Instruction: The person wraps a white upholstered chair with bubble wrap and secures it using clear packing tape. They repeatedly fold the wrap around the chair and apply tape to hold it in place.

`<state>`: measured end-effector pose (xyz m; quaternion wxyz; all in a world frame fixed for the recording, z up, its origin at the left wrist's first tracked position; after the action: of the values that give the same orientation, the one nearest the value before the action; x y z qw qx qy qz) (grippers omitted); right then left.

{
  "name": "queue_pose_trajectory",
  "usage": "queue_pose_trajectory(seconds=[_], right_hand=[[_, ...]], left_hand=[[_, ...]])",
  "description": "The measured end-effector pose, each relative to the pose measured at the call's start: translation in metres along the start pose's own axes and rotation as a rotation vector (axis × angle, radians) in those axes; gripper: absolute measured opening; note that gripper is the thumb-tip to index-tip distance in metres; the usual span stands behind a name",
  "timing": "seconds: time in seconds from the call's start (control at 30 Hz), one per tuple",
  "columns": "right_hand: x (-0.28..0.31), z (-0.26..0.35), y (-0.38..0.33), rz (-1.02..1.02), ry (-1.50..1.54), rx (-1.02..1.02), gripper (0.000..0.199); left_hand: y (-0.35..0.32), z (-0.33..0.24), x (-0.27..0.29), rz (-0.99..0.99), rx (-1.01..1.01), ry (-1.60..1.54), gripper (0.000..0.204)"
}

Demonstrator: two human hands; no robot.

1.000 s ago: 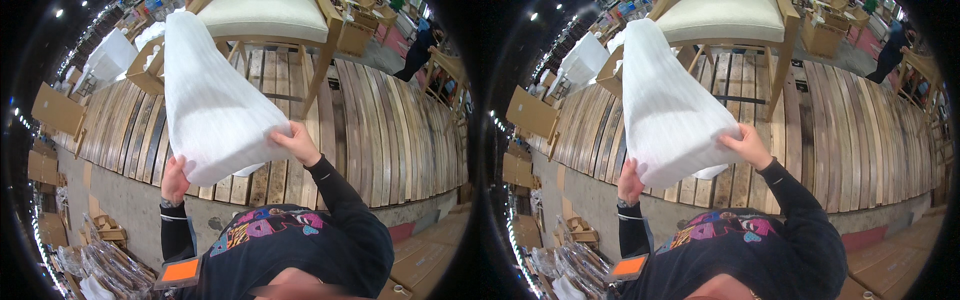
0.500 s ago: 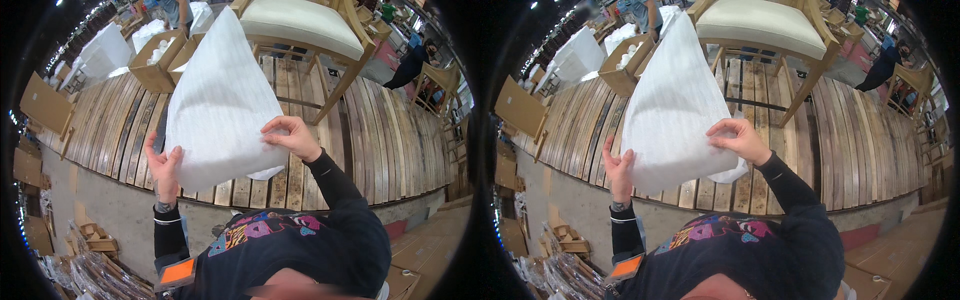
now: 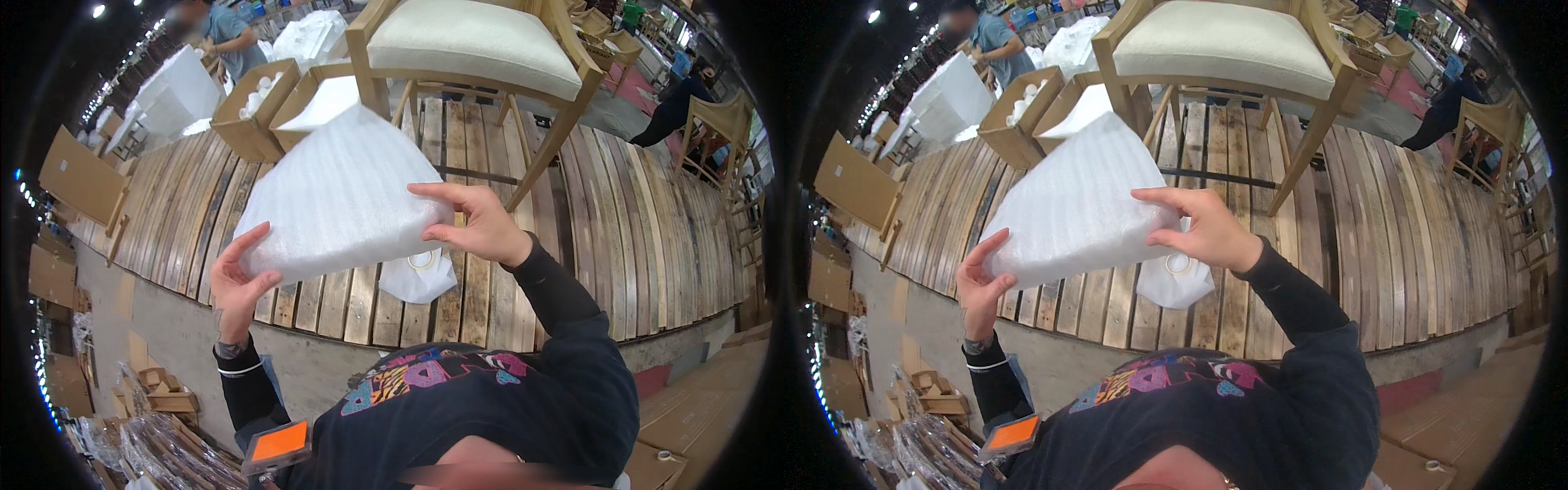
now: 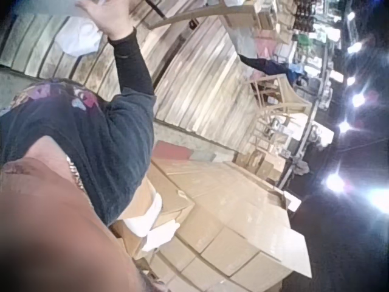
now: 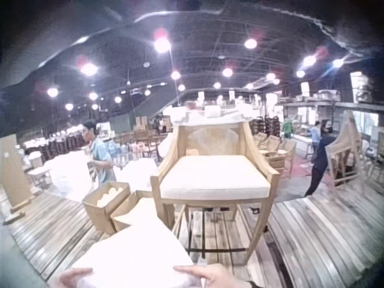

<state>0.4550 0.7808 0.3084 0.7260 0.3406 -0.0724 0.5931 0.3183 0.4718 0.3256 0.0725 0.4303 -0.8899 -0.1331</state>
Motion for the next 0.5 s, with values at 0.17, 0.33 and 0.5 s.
queue_pose_trajectory(seconds=[0.17, 0.33, 0.5], right_hand=[[0.031, -0.007, 0.006, -0.068, -0.133, 0.072, 0.036], [0.049, -0.003, 0.038, -0.124, -0.372, 0.225, 0.018], [0.059, -0.028, 0.131, -0.008, -0.744, 0.132, 0.024]], left_hand=[[0.020, -0.023, -0.025, -0.051, 0.077, 0.230, 0.041], [0.056, -0.049, -0.034, 0.027, -0.241, 0.913, 0.017], [0.152, -0.037, -0.016, 0.028, -0.393, 1.465, 0.017]])
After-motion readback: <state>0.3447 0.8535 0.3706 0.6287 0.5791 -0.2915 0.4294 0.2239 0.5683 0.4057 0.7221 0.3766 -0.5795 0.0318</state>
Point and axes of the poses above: each hand's wrist, its own y-axis towards the middle knuckle, its own x-axis out of the back of the hand, z = x × y, the point moved 6 cm from there along y, towards the middle knuckle, and after that the axes turned 14 degrees about -y, right-handed, at the moved point
